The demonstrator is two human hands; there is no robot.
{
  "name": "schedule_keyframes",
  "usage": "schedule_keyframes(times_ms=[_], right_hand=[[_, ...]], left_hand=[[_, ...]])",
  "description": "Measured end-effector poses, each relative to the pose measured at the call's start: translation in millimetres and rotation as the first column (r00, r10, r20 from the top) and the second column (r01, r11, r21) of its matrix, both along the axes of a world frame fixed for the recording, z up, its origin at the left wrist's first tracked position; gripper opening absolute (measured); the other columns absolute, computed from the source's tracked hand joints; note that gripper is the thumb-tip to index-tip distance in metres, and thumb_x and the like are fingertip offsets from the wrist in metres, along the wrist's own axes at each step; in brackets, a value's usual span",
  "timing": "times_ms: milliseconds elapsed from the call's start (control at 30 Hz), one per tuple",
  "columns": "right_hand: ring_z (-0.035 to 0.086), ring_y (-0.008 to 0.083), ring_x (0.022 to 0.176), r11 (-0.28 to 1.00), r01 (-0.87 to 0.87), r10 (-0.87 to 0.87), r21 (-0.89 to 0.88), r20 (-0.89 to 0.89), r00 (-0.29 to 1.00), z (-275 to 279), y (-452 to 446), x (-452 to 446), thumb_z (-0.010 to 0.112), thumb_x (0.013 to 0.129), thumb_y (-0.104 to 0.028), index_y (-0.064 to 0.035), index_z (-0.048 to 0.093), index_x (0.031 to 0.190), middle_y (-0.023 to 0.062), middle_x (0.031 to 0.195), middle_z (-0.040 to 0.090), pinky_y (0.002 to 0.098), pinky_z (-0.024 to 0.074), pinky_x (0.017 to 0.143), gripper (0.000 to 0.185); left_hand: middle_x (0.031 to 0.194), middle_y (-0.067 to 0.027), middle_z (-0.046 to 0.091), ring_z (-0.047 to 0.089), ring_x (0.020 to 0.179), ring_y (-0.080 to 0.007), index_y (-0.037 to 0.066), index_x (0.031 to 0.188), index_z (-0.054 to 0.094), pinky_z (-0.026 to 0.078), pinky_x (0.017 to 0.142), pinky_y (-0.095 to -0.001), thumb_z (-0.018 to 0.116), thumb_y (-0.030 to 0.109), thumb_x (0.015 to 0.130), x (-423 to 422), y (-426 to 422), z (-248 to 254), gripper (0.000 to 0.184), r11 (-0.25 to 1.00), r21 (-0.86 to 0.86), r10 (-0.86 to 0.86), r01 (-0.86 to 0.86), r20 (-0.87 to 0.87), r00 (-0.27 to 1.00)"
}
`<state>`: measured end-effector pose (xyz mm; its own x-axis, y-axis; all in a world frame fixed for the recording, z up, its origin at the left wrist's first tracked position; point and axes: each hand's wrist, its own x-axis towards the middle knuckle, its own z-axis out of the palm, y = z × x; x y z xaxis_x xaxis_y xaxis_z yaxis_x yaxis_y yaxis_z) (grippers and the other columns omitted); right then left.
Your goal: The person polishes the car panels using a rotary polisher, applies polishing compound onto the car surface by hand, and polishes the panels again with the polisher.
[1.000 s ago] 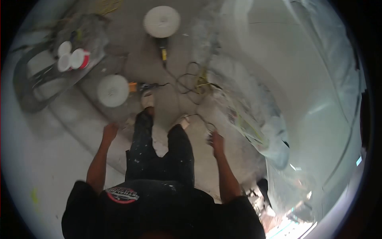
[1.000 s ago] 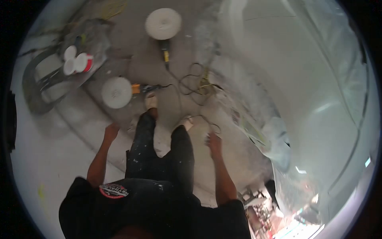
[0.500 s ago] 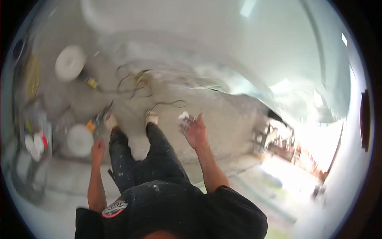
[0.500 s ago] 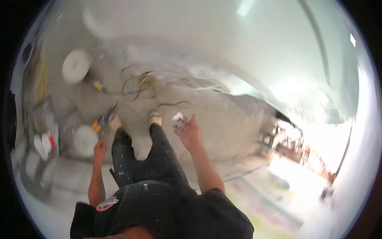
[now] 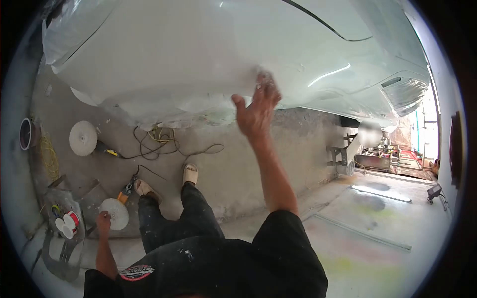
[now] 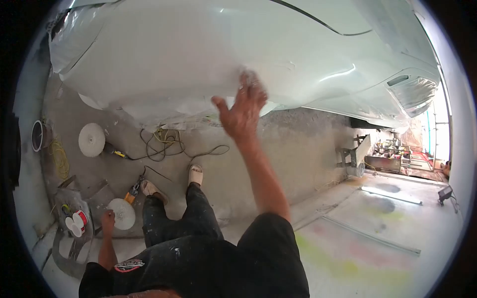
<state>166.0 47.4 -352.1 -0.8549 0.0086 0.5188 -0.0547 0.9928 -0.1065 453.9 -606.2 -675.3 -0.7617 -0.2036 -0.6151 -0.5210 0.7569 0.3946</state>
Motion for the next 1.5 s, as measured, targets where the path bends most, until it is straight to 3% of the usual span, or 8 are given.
schedule_keyframes(times_ms=[167, 333, 533, 733, 900, 1067, 1400, 1500], right_hand=[[0.035, 0.0415, 0.142, 0.766, 0.279, -0.361, -0.579, -0.028, 0.932, 28.3, 47.1, -22.2, 0.066, 0.089, -0.064, -0.0005, 0.041, 0.149, 0.0225, 0.15, 0.041, 0.0603, 0.0244, 0.113, 0.091], [0.034, 0.0444, 0.14, 0.964, -0.172, 0.153, -0.204, -0.103, 0.983, 28.7, 60.3, 9.0, 0.071, 0.084, -0.065, 0.0036, 0.04, 0.146, 0.0254, 0.148, 0.041, 0.0626, 0.0233, 0.113, 0.097], [0.034, 0.0486, 0.141, 0.843, 0.296, -0.484, -0.449, -0.393, 0.782, 129.4, 297.2, -43.4, 0.056, 0.1, -0.054, 0.0115, 0.039, 0.147, 0.0372, 0.15, 0.036, 0.0573, 0.0231, 0.119, 0.083], [0.04, 0.0424, 0.137, 0.958, -0.287, 0.282, 0.021, -0.258, 0.924, 138.5, 290.7, -46.3, 0.068, 0.091, -0.057, 0.0084, 0.05, 0.138, 0.0244, 0.142, 0.05, 0.053, 0.0263, 0.119, 0.083], [0.042, 0.0454, 0.134, 0.927, 0.251, -0.362, -0.278, -0.491, 0.792, 134.2, 372.9, -68.6, 0.064, 0.098, -0.044, 0.0007, 0.05, 0.143, 0.027, 0.145, 0.047, 0.0571, 0.0284, 0.115, 0.065], [0.041, 0.0532, 0.13, 0.95, -0.31, 0.31, 0.038, -0.24, 0.92, 96.0, 244.8, -27.2, 0.071, 0.087, -0.058, 0.0093, 0.041, 0.147, 0.0363, 0.143, 0.042, 0.0609, 0.0342, 0.11, 0.095], [0.022, 0.0502, 0.148, 0.797, -0.033, 0.022, -0.603, -0.025, 0.999, 19.7, 23.2, -33.3, 0.061, 0.086, -0.072, 0.0158, 0.025, 0.151, 0.0344, 0.157, 0.026, 0.0593, 0.0159, 0.122, 0.115], [0.019, 0.0536, 0.148, 0.898, -0.439, 0.431, 0.04, 0.127, 0.893, 20.3, -66.0, -42.6, 0.056, 0.085, -0.078, 0.0164, 0.033, 0.148, 0.0353, 0.158, 0.024, 0.0619, 0.0161, 0.122, 0.115]], left_hand=[[0.081, -0.0184, 0.072, 0.069, 0.069, -0.0266, 0.002, 0.11, 0.073, 0.054, 0.064, -0.0393, 0.065, 0.017, 0.088, -4.5, 54.9, 12.2, 0.028, 0.983, -0.046, -0.181, 0.178, -0.087, 0.98], [0.088, -0.0226, 0.073, 0.073, 0.086, -0.0365, 0.004, 0.109, 0.073, 0.056, 0.076, -0.0442, 0.07, 0.015, 0.084, -25.4, 175.8, 47.8, 0.028, 0.975, 0.068, -0.207, 0.212, -0.073, 0.976], [0.092, -0.0213, 0.073, 0.073, 0.085, -0.0324, 0.004, 0.107, 0.074, 0.056, 0.075, -0.0415, 0.07, 0.016, 0.085, -43.9, 249.0, 96.4, 0.025, 0.935, 0.074, -0.332, 0.346, -0.158, 0.93], [0.09, -0.0227, 0.072, 0.071, 0.087, -0.0404, 0.005, 0.101, 0.075, 0.056, 0.076, -0.0446, 0.069, 0.017, 0.083, -40.5, 244.0, 106.0, 0.023, 0.91, -0.005, -0.406, 0.415, -0.214, 0.888], [0.09, -0.0217, 0.072, 0.069, 0.086, -0.0418, 0.006, 0.1, 0.076, 0.055, 0.075, -0.0497, 0.069, 0.02, 0.085, -35.1, 226.2, 92.0, 0.022, 0.906, -0.143, -0.412, 0.398, -0.095, 0.906], [0.092, -0.02, 0.07, 0.067, 0.086, -0.0433, 0.011, 0.111, 0.066, 0.053, 0.072, -0.0536, 0.062, 0.028, 0.089, -30.4, 234.0, 77.1, 0.027, 0.846, -0.153, -0.52, 0.511, -0.02, 0.854], [0.092, -0.0198, 0.071, 0.068, 0.089, -0.0406, 0.007, 0.102, 0.072, 0.055, 0.079, -0.0486, 0.065, 0.024, 0.085, -35.9, 274.7, 107.9, 0.025, 0.973, 0.023, -0.221, 0.229, -0.184, 0.958], [0.098, -0.0196, 0.072, 0.068, 0.096, -0.0404, 0.006, 0.103, 0.073, 0.054, 0.085, -0.0493, 0.066, 0.023, 0.085, -20.5, 251.7, 102.6, 0.026, 0.976, 0.087, -0.181, 0.198, -0.178, 0.967]])
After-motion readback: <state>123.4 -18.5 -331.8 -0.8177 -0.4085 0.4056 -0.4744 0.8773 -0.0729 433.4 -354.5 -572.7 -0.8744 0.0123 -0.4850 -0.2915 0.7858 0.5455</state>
